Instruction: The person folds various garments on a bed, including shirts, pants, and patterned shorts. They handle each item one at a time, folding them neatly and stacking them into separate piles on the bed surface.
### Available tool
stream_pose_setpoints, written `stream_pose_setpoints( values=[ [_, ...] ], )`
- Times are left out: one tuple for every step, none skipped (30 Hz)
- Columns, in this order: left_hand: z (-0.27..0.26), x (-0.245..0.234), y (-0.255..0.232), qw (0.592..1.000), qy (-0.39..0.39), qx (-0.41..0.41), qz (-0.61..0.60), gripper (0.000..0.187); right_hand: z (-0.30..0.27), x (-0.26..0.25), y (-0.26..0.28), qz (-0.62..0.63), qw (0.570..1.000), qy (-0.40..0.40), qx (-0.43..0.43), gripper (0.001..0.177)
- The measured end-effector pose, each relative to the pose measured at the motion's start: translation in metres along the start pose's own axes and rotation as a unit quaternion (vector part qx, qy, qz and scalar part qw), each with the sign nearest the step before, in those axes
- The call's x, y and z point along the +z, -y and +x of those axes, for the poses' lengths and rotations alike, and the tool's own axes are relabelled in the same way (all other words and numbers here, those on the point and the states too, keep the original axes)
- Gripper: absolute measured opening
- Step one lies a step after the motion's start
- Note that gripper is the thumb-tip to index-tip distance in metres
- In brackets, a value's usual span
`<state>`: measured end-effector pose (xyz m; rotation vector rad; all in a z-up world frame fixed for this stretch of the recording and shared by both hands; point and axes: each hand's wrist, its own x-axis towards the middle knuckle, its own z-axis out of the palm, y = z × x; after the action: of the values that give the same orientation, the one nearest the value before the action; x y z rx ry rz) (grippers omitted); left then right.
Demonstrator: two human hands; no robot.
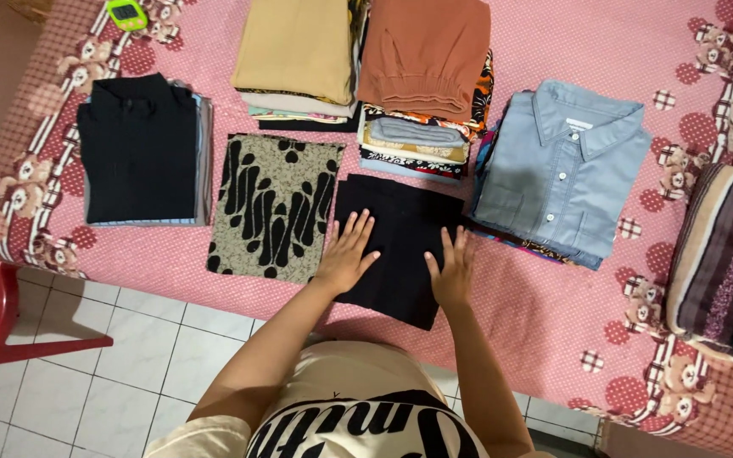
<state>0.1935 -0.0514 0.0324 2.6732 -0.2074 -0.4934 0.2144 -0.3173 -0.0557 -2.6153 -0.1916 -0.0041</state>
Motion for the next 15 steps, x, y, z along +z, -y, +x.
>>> stream_pose_setpoints(
  values=[
    [0.006, 0.001, 0.0, 1.0, 0.003, -0.004, 0.02, 0.071, 0.002, -0.001, -0.001, -0.014, 1.0, 0.001, -0.016, 0.07],
    [0.012, 0.001, 0.0, 0.999, 0.007, -0.008, 0.04, 0.071, 0.005, -0.002, -0.001, -0.027, 0.999, 0.003, -0.032, 0.07],
    [0.018, 0.0, 0.001, 0.999, 0.009, -0.009, 0.039, 0.071, 0.006, -0.001, -0.001, -0.028, 0.999, 0.005, -0.03, 0.07],
    [0.023, 0.0, 0.001, 0.999, 0.018, -0.015, 0.043, 0.071, 0.006, 0.0, -0.002, -0.045, 0.998, 0.01, -0.036, 0.071],
    [0.028, 0.0, 0.001, 0.998, 0.027, -0.021, 0.047, 0.071, 0.006, 0.0, -0.002, -0.063, 0.997, 0.015, -0.042, 0.072],
    [0.032, 0.003, 0.004, 0.998, 0.03, -0.022, 0.045, 0.071, 0.006, 0.0, -0.003, -0.064, 0.997, 0.018, -0.041, 0.072],
    [0.036, 0.007, 0.007, 0.998, 0.031, -0.036, 0.051, 0.072, 0.006, 0.0, -0.003, -0.061, 0.997, 0.025, -0.049, 0.071],
    [0.04, 0.009, 0.01, 0.997, 0.032, -0.05, 0.058, 0.072, 0.006, 0.001, -0.003, -0.058, 0.996, 0.032, -0.056, 0.071],
    [0.043, 0.014, 0.014, 0.996, 0.035, -0.05, 0.058, 0.072, 0.007, 0.005, -0.006, -0.058, 0.996, 0.034, -0.055, 0.071],
    [0.045, 0.02, 0.017, 0.996, 0.031, -0.065, 0.051, 0.073, 0.006, 0.009, -0.009, -0.053, 0.996, 0.031, -0.061, 0.07],
    [0.046, 0.025, 0.021, 0.995, 0.027, -0.079, 0.045, 0.073, 0.004, 0.012, -0.011, -0.049, 0.996, 0.028, -0.068, 0.07],
    [0.048, 0.029, 0.024, 0.995, 0.031, -0.079, 0.045, 0.073, 0.003, 0.014, -0.013, -0.048, 0.996, 0.031, -0.065, 0.07],
    [0.049, 0.033, 0.026, 0.995, 0.032, -0.087, 0.042, 0.073, 0.001, 0.015, -0.015, -0.052, 0.996, 0.028, -0.064, 0.07],
    [0.049, 0.036, 0.029, 0.994, 0.031, -0.095, 0.039, 0.072, 0.0, 0.017, -0.016, -0.057, 0.996, 0.024, -0.065, 0.069],
    [0.048, 0.038, 0.029, 0.994, 0.034, -0.096, 0.039, 0.072, -0.002, 0.019, -0.018, -0.055, 0.996, 0.026, -0.064, 0.069]
  ],
)
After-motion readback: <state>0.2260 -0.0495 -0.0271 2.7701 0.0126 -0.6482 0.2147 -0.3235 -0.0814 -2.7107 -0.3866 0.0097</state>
